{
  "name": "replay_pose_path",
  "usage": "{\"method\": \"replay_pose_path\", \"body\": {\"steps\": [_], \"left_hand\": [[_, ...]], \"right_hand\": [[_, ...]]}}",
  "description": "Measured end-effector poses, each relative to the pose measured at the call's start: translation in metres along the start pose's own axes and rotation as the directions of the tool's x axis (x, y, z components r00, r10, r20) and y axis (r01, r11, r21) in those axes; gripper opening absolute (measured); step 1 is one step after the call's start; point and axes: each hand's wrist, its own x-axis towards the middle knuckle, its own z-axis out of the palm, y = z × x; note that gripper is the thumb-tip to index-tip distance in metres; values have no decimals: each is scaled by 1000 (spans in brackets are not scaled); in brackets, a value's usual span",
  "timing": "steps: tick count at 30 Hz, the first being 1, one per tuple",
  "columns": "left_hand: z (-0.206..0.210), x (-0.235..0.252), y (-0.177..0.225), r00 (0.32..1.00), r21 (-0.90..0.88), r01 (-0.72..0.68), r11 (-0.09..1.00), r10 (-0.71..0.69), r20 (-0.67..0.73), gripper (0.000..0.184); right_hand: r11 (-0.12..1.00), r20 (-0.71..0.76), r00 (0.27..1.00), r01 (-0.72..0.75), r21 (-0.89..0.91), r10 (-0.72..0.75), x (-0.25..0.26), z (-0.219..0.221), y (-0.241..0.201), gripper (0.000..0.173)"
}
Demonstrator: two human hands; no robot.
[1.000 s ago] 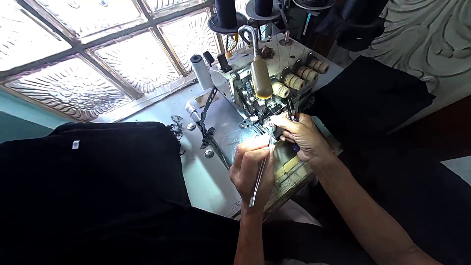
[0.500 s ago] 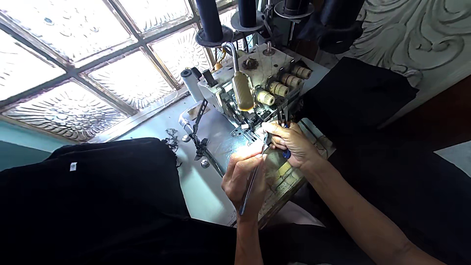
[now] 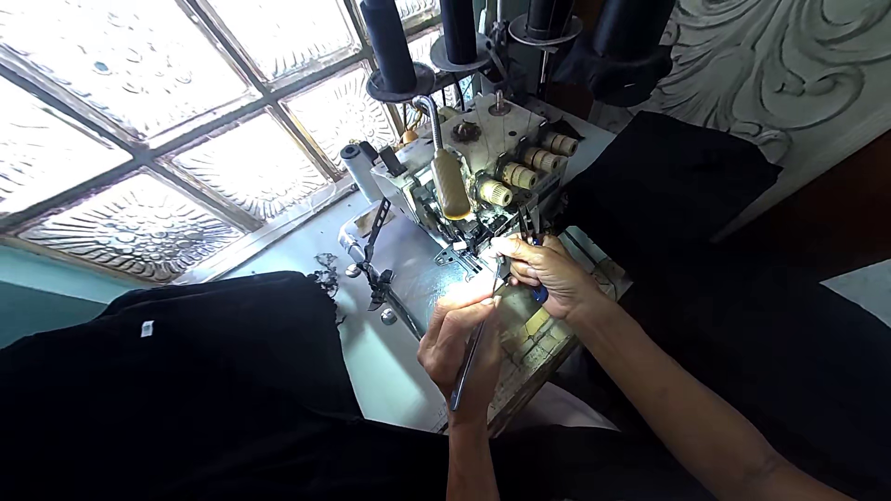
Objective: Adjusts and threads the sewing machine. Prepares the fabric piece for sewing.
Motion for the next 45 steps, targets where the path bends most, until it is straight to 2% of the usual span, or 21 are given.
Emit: {"method": "replay_pose_path", "body": {"steps": [7, 9, 11, 13, 16, 19, 22, 29, 35, 45], "left_hand": [[0, -1, 0, 999, 1, 7, 1000, -7, -39, 4], [-1, -1, 0, 999, -2, 16, 1000, -16, -50, 4], [-1, -2, 1, 998, -5, 31, 1000, -31, -62, 4], [0, -1, 0, 997, -15, 35, 999, -36, -70, 5], [1, 0, 1, 996, -9, 39, 999, -40, -77, 6], [2, -1, 1, 996, -2, 40, 999, -40, -78, 6], [1, -1, 1, 997, -14, 47, 999, -48, -65, 5], [0, -2, 0, 997, -40, 55, 998, -57, -50, 6], [1, 0, 0, 997, -43, 51, 998, -54, -54, 6], [4, 2, 4, 990, 12, 54, 998, -51, -134, 9]], "right_hand": [[999, -9, 999, 36, 40, -36, 0, 1, 2, 27], [992, 1, 993, 120, -45, -120, -3, -2, 5, 40], [937, 6, 966, 251, -242, -257, -5, -9, 10, 52], [771, 15, 909, 362, -524, -416, -7, -16, 14, 47], [356, 118, 772, 416, -837, -625, -9, -25, 22, 28], [-26, 300, 587, 428, -903, -752, -4, -31, 31, 27], [-221, 415, 498, 401, -889, -761, 0, -30, 32, 23], [-320, 493, 459, 404, -857, -739, 5, -28, 29, 21], [-347, 510, 465, 393, -852, -724, 4, -28, 28, 25], [-251, 395, 525, 326, -912, -754, 3, -31, 33, 23]]}}
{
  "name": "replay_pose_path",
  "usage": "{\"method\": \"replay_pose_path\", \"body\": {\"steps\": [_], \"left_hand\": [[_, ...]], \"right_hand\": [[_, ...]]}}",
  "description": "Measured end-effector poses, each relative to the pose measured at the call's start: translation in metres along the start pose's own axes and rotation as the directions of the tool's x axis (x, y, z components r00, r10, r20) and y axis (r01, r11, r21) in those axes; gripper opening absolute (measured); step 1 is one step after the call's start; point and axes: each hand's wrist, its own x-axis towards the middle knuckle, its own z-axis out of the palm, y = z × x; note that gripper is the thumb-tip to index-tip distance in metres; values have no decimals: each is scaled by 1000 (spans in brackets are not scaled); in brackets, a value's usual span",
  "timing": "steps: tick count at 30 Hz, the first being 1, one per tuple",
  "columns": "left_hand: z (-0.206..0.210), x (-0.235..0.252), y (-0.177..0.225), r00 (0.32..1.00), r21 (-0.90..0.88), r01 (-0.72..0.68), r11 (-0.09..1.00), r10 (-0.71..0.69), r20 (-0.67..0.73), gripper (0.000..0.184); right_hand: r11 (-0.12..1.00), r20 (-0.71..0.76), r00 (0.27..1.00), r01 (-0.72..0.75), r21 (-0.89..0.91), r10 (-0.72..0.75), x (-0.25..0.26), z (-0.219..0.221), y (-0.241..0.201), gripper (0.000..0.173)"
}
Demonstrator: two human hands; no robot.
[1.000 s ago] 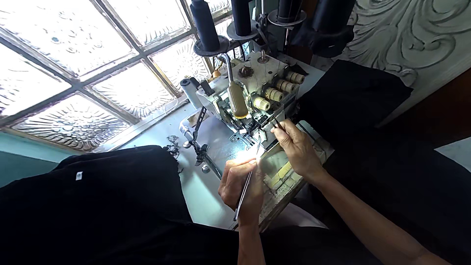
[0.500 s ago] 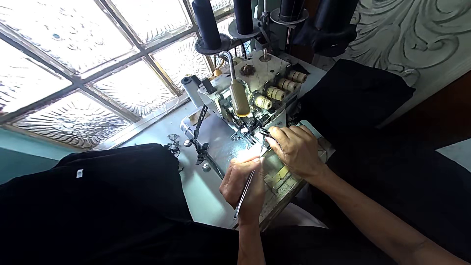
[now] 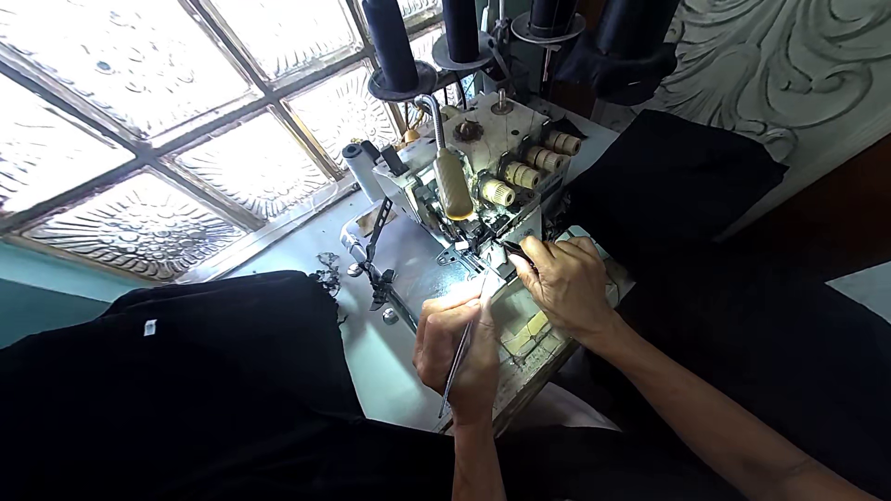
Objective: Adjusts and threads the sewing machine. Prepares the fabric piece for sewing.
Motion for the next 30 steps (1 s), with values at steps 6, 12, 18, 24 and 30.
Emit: {"method": "replay_pose_path", "body": {"steps": [6, 12, 18, 24, 30], "left_hand": [[2, 3, 3, 997, 34, 55, 998, -53, -61, 11], [7, 7, 7, 986, 75, 93, 993, -81, -143, 12], [13, 12, 8, 981, 255, 70, 964, -21, -192, 8], [16, 19, 6, 981, 353, 55, 934, 14, -192, 8], [17, 19, 5, 984, 382, 61, 922, 8, -176, 8]], "right_hand": [[1000, 10, 1000, 5, 6, -5, -3, 1, 1, 24], [998, 70, 996, -63, -1, 63, -12, 5, 28, 27], [980, 205, 959, -184, -69, 195, -24, 17, 68, 18], [960, 249, 935, -275, 59, 253, -28, 21, 68, 26], [940, 295, 915, -322, 117, 276, -30, 21, 71, 30]]}}
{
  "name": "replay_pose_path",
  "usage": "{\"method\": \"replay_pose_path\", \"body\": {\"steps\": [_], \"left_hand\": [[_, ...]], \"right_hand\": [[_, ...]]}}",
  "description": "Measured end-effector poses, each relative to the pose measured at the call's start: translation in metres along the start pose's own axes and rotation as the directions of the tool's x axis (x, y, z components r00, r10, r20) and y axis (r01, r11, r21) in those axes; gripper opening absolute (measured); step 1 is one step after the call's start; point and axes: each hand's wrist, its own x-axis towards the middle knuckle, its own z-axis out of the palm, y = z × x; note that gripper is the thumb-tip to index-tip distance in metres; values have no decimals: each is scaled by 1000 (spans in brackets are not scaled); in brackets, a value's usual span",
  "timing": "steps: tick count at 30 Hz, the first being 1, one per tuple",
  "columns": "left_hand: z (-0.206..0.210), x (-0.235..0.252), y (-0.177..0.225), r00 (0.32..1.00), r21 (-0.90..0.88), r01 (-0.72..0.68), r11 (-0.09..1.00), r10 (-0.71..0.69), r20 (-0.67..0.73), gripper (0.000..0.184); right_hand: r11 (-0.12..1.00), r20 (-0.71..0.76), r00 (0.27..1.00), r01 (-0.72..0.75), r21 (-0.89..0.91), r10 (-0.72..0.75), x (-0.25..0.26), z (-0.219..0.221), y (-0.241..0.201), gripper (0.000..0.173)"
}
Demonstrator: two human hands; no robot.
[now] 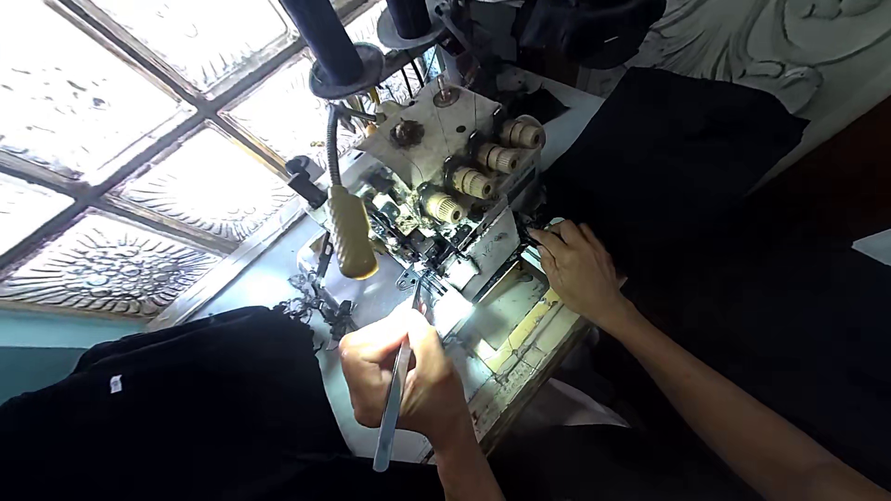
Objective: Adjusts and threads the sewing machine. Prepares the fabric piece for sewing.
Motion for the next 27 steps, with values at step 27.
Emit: {"method": "replay_pose_path", "body": {"steps": [27], "left_hand": [[2, -12, -8, 993, 87, -110, 990, 107, 38, 13]], "right_hand": [[1000, -12, 1000, 19, 16, -19, 0, -2, 2, 23]]}}
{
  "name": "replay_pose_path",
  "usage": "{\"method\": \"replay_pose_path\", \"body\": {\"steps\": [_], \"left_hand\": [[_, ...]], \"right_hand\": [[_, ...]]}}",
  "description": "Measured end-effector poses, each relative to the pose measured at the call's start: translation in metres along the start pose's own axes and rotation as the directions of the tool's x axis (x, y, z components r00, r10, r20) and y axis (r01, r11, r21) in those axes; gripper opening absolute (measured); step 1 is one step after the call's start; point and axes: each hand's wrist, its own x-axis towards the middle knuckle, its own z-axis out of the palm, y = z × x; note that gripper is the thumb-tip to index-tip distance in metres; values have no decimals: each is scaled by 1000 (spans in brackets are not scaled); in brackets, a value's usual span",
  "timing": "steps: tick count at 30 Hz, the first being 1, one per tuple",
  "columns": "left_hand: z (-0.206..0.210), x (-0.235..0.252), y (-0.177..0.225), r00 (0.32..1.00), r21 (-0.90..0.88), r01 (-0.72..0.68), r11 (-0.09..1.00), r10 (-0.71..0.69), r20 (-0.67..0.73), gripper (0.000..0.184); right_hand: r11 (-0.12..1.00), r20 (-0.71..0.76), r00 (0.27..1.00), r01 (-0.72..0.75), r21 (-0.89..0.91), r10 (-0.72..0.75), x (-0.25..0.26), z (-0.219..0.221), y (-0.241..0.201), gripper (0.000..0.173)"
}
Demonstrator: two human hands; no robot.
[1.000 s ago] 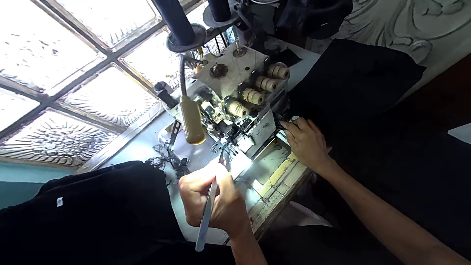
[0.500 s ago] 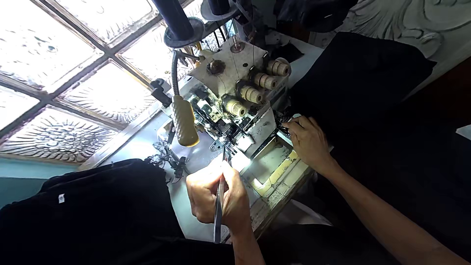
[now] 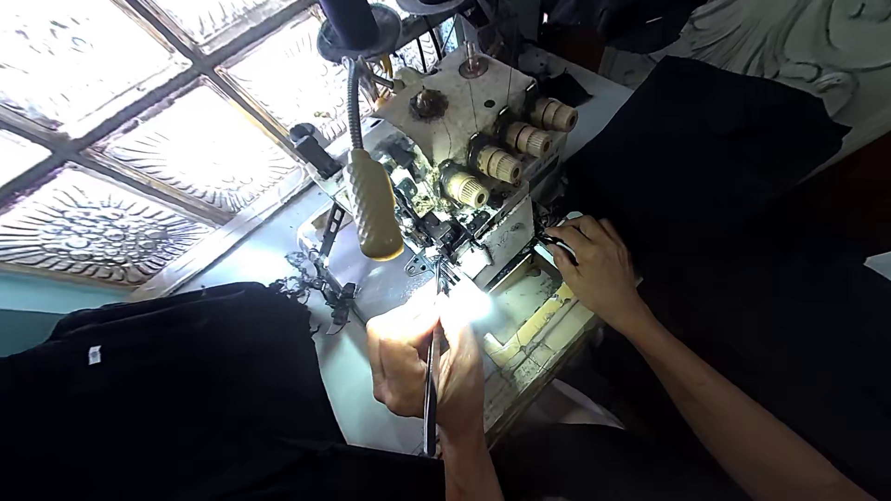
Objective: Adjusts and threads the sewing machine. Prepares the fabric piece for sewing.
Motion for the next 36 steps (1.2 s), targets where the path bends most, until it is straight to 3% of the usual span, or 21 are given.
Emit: {"method": "replay_pose_path", "body": {"steps": [36], "left_hand": [[0, 2, 0, 1000, -10, 20, 1000, -20, 7, 10]], "right_hand": [[1000, -1, 1000, -10, 10, 10, 0, 0, 0, 22]]}}
